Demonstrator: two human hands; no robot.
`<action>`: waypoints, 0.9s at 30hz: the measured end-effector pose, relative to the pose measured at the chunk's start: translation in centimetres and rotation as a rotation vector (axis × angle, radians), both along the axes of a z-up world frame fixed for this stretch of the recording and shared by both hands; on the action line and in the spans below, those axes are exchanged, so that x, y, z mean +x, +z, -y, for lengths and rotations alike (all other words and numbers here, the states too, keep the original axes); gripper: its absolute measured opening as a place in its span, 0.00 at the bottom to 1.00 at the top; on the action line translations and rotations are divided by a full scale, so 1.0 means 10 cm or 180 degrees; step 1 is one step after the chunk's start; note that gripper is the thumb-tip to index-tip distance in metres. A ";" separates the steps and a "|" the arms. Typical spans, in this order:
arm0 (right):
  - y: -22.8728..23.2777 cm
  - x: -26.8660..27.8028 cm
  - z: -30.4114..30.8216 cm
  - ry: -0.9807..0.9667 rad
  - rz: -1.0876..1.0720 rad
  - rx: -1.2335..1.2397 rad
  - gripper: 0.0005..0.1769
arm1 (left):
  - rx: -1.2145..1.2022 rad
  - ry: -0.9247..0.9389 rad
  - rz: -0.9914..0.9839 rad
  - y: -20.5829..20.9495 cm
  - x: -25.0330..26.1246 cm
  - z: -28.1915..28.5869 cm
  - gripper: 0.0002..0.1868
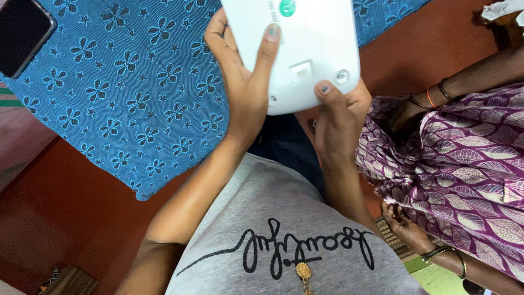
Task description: The person assembles a small white portable fan by attaching the front grille and control panel to the main body. They then secure the casing by inserting and tightening screws on the back using a screwdriver.
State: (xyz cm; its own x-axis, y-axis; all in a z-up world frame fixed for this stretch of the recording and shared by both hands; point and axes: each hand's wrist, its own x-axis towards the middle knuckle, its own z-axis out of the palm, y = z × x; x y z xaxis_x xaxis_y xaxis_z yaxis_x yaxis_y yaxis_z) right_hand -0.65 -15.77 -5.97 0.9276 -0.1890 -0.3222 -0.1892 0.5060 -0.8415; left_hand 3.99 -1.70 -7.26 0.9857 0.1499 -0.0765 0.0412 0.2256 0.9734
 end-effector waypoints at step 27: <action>-1.02 0.89 0.66 0.1937 0.0275 -0.2212 0.18 | 0.0894 -0.0259 -0.1003 0.06 0.34 -0.12 0.37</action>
